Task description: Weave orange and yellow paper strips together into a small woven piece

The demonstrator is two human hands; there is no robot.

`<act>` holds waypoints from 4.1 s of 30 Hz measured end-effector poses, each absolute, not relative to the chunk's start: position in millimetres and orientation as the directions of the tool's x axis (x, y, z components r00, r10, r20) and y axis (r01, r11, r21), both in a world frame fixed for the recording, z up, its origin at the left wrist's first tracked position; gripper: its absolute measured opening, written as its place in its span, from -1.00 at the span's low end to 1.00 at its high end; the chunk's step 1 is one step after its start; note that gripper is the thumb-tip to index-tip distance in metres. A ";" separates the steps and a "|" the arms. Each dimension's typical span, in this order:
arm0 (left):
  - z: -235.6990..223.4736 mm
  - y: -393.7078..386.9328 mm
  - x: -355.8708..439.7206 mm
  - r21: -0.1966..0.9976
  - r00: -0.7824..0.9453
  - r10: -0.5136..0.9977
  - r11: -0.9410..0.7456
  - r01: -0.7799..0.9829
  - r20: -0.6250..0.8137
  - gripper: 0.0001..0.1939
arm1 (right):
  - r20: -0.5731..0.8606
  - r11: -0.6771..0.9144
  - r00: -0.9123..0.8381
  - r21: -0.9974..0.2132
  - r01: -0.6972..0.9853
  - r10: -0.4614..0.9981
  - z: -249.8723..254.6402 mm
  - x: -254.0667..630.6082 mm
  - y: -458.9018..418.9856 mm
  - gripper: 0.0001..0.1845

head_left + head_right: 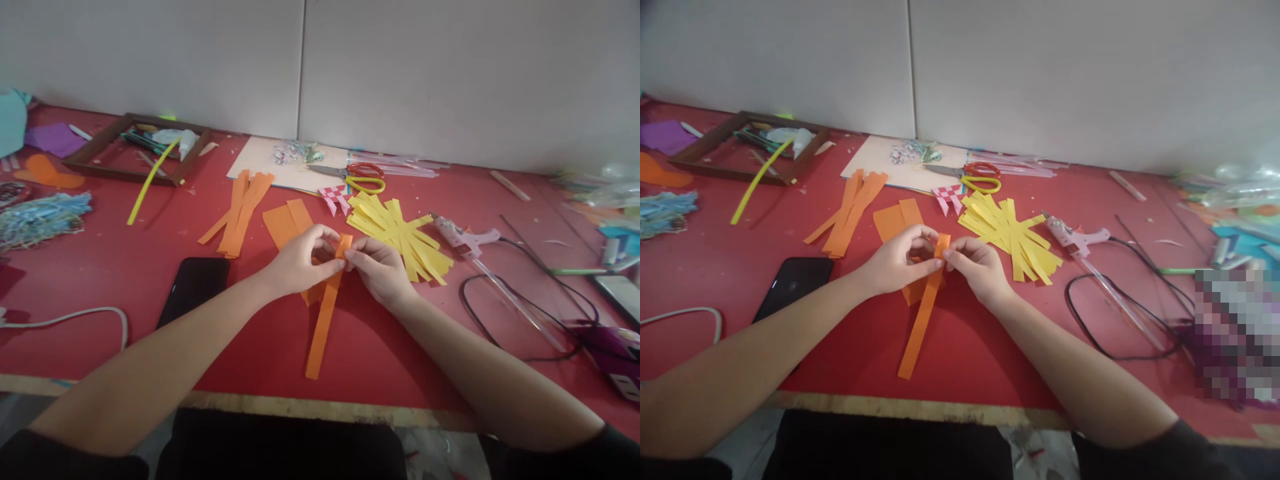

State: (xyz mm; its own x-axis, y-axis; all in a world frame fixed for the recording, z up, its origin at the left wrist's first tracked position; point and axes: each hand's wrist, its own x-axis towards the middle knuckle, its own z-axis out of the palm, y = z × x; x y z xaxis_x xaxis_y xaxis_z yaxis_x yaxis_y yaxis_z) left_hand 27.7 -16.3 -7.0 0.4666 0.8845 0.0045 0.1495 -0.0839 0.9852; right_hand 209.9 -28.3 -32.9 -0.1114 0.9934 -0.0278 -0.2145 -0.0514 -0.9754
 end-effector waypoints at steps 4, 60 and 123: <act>-1.5 -14.9 29.9 0.973 0.492 0.842 0.219 0.066 -0.223 -0.81 | -0.004 -0.022 -0.160 -0.993 -0.112 0.987 -35.4 213.4 -30.6 -0.87; -0.2 -14.1 28.9 0.973 0.531 0.816 0.215 0.086 -0.227 -0.90 | 0.020 0.024 -0.234 -1.000 0.011 0.972 -22.0 210.6 -33.6 -0.89; -4.5 -6.4 23.4 0.936 0.352 0.872 0.351 0.033 -0.339 -0.52 | -0.017 -0.011 -0.129 -0.999 0.048 0.992 -25.3 210.6 -33.5 -0.85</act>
State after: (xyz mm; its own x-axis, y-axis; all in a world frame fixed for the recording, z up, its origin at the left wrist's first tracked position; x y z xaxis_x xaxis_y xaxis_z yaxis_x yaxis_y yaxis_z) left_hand 23.4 -6.4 -4.5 0.3517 0.8725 -0.3393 0.0326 0.3508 0.9359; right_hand 210.6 -33.5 -25.3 -0.1286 0.9916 -0.0169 0.0485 -0.0108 -0.9988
